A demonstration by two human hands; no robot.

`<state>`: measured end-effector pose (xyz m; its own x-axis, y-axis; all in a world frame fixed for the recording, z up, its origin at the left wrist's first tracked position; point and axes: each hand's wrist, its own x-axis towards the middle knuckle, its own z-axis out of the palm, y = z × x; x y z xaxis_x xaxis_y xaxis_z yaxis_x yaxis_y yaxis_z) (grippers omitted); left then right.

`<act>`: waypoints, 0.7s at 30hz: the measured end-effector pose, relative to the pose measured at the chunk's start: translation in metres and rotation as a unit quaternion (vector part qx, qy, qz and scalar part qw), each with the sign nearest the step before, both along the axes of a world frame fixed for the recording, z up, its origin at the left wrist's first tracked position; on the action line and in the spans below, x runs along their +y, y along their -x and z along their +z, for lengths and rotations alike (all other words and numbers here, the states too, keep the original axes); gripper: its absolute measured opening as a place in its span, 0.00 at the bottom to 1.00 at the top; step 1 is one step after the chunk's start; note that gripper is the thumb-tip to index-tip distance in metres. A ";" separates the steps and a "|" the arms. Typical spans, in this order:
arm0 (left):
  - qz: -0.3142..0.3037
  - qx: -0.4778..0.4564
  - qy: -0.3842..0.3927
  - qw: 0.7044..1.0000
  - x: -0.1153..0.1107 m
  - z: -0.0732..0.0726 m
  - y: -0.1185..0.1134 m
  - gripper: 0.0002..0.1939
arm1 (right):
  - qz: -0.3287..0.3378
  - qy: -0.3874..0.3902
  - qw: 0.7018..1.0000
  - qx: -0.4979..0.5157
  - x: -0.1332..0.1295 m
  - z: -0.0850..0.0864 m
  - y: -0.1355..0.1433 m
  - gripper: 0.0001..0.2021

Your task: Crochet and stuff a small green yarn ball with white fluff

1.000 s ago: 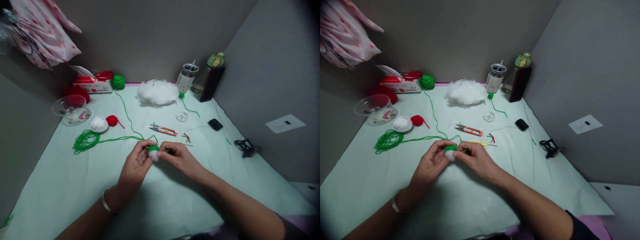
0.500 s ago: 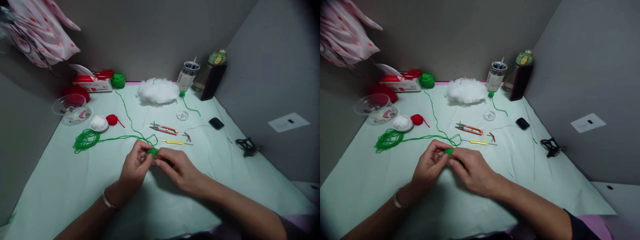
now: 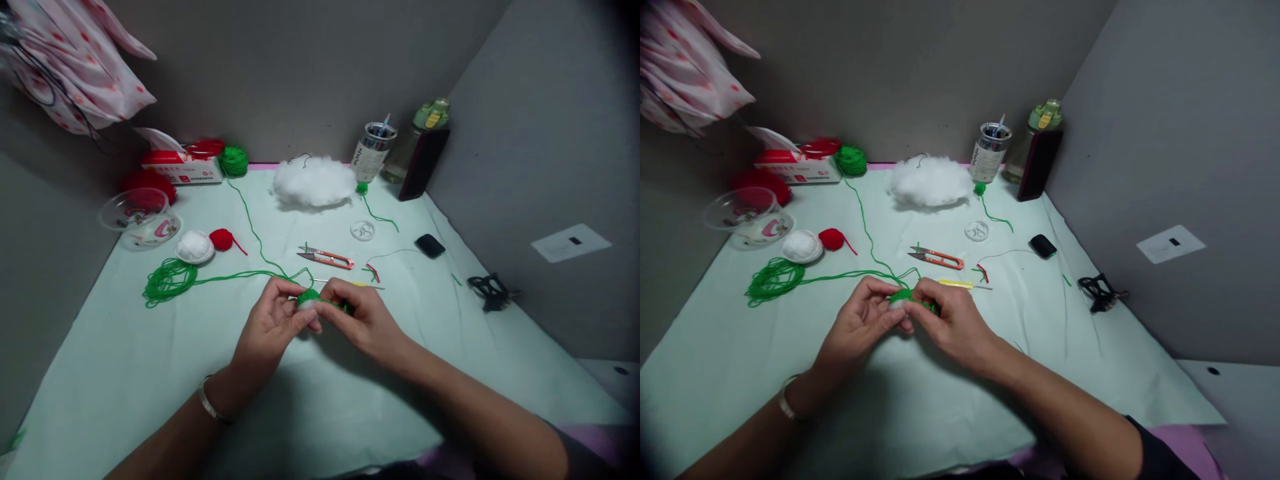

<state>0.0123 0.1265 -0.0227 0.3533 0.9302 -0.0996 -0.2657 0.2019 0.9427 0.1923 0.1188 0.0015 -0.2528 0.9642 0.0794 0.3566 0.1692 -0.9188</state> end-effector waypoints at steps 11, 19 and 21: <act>0.073 0.094 -0.013 0.993 0.001 -0.008 -0.004 0.12 | 0.089 -0.012 0.994 -0.065 -0.012 0.004 0.009 0.09; 0.013 0.048 0.033 0.998 0.000 -0.003 0.001 0.10 | 0.007 -0.020 0.999 -0.045 -0.005 -0.010 0.008 0.14; 0.005 0.025 0.043 0.999 0.000 -0.003 0.003 0.11 | -0.014 0.006 0.999 -0.029 -0.003 -0.010 0.006 0.15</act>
